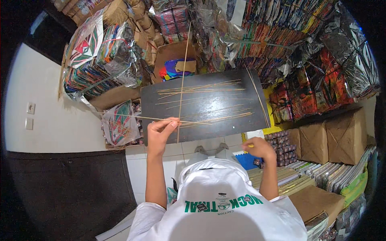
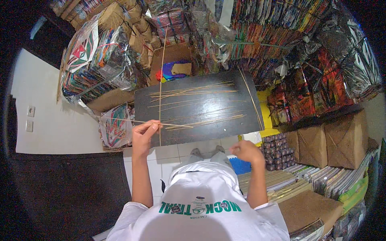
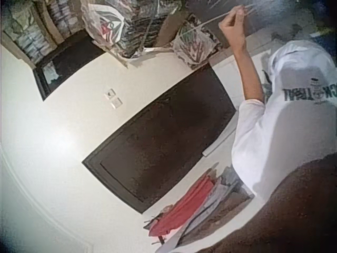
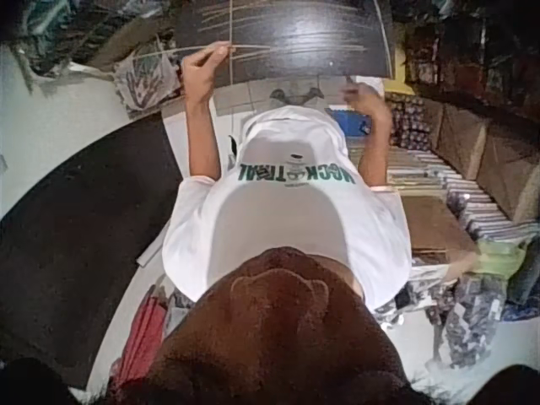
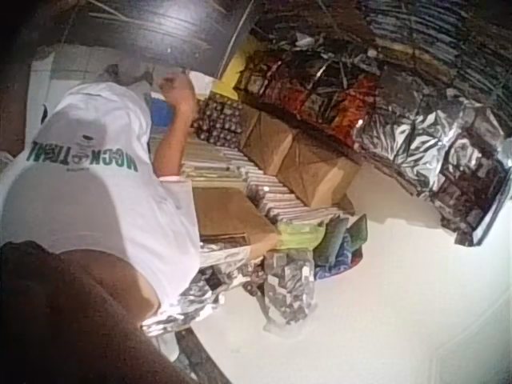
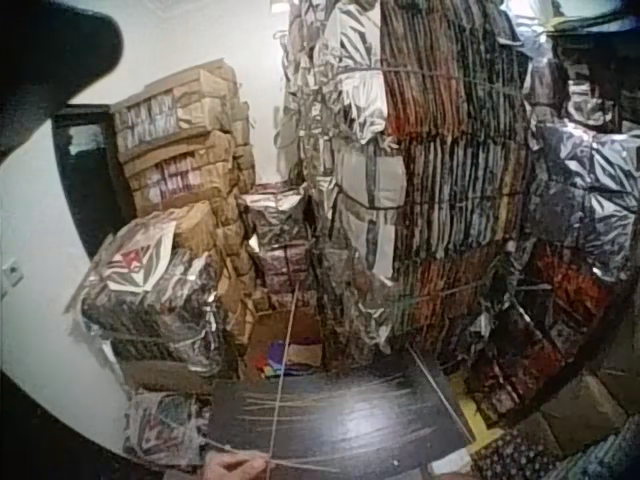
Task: The person assembles a kite frame by hand. They pick up thin wooden sticks from a pile on a table, align them, and tie them together with string to form a cross structure. The process involves repeated handling of sticks and string to secure the joints.
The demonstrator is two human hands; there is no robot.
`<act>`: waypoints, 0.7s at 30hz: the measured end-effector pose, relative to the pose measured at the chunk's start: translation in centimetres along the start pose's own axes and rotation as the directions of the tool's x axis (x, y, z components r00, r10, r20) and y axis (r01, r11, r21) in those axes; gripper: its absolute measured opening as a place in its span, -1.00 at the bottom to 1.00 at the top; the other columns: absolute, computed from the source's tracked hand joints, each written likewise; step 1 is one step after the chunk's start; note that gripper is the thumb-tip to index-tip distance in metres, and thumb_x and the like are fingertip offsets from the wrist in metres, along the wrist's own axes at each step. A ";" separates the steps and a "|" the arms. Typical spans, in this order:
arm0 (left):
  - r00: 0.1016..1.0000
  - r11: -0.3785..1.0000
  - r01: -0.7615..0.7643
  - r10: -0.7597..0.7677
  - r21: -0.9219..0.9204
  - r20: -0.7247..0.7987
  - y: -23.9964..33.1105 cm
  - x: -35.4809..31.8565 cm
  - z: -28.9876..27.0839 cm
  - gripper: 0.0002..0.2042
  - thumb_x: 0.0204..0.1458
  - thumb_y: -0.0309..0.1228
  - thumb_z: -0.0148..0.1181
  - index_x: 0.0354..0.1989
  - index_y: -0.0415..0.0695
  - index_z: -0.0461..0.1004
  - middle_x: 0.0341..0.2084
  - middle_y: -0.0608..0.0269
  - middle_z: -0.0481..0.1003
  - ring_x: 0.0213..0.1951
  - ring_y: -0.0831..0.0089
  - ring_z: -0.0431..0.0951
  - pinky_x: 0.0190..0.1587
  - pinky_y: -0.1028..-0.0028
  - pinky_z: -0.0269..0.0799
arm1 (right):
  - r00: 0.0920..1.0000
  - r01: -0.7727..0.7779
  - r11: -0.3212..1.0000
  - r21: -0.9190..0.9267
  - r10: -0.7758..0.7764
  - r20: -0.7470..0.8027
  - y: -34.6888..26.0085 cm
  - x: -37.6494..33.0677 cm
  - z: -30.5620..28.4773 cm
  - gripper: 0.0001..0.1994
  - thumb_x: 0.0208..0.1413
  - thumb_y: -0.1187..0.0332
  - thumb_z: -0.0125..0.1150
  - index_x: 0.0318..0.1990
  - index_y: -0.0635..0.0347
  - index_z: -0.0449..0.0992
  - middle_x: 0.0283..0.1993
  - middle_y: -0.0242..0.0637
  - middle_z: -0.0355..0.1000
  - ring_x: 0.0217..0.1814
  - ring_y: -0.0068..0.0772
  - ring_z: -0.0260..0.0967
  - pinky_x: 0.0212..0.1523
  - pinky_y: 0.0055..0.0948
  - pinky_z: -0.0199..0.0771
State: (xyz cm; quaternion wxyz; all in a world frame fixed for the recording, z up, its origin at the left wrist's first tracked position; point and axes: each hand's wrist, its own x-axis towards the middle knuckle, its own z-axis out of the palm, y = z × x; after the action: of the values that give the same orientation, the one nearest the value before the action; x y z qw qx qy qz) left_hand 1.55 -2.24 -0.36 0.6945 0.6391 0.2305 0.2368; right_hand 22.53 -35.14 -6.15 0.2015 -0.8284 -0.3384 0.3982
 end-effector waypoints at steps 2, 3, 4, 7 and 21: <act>1.000 1.000 -0.006 0.006 0.014 0.007 1.0 0.3 1.5 -0.85 0.07 -0.49 0.27 -0.31 -0.34 0.65 -0.28 0.07 0.62 -0.32 0.49 0.56 -0.20 0.49 0.47 | 0.960 0.227 0.973 0.031 -0.218 -0.173 -2.8 1.3 1.6 -0.71 0.13 0.35 0.16 0.01 0.16 0.55 0.08 -0.03 0.48 0.16 -0.04 0.43 0.19 -0.23 0.36; 1.000 1.000 -0.011 0.010 0.024 0.018 1.5 0.5 2.4 -0.85 0.06 -0.48 0.27 -0.32 -0.34 0.65 -0.29 0.08 0.62 -0.36 0.50 0.55 -0.20 0.48 0.46 | 0.891 0.371 0.926 0.063 -0.337 -0.305 -4.1 2.3 2.5 -0.64 0.14 0.36 0.15 0.10 0.15 0.50 0.20 -0.03 0.41 0.25 -0.03 0.36 0.26 -0.22 0.29; 0.999 1.000 -0.020 0.020 0.013 0.035 1.7 0.7 3.1 -0.86 0.07 -0.49 0.26 -0.31 -0.34 0.65 -0.29 0.08 0.62 -0.38 0.51 0.55 -0.22 0.49 0.46 | 0.845 0.449 0.884 0.131 -0.372 -0.385 -6.7 2.5 2.7 -0.59 0.16 0.34 0.14 0.18 0.17 0.41 0.27 -0.05 0.34 0.31 -0.02 0.28 0.31 -0.20 0.22; 0.993 0.998 -0.061 0.062 -0.012 0.095 1.9 1.0 4.9 -0.87 0.08 -0.52 0.26 -0.28 -0.33 0.65 -0.29 0.09 0.63 -0.41 0.54 0.53 -0.26 0.53 0.47 | 0.706 0.651 0.710 0.270 -0.436 -0.558 -12.7 3.2 2.8 -0.52 0.22 0.31 0.13 0.28 0.21 0.31 0.29 -0.12 0.33 0.37 -0.09 0.23 0.35 -0.19 0.15; 0.996 0.996 -0.091 0.091 0.009 -0.022 0.2 1.5 7.2 -0.86 0.09 -0.53 0.27 -0.23 -0.34 0.63 -0.22 0.12 0.59 -0.42 0.58 0.53 -0.34 0.60 0.45 | 0.909 0.416 0.142 0.898 -0.058 -0.412 -17.0 6.0 3.8 -0.79 0.23 0.29 0.23 -0.10 0.22 0.56 -0.42 -0.61 0.41 -0.49 -0.90 0.09 -0.50 -0.74 0.03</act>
State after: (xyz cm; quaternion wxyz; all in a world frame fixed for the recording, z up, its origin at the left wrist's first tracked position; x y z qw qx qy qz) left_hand 7.23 -6.89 0.41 0.6779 0.6491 0.2097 0.2742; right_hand 15.45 -18.81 -1.34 0.7870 -0.4892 -0.1022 0.3617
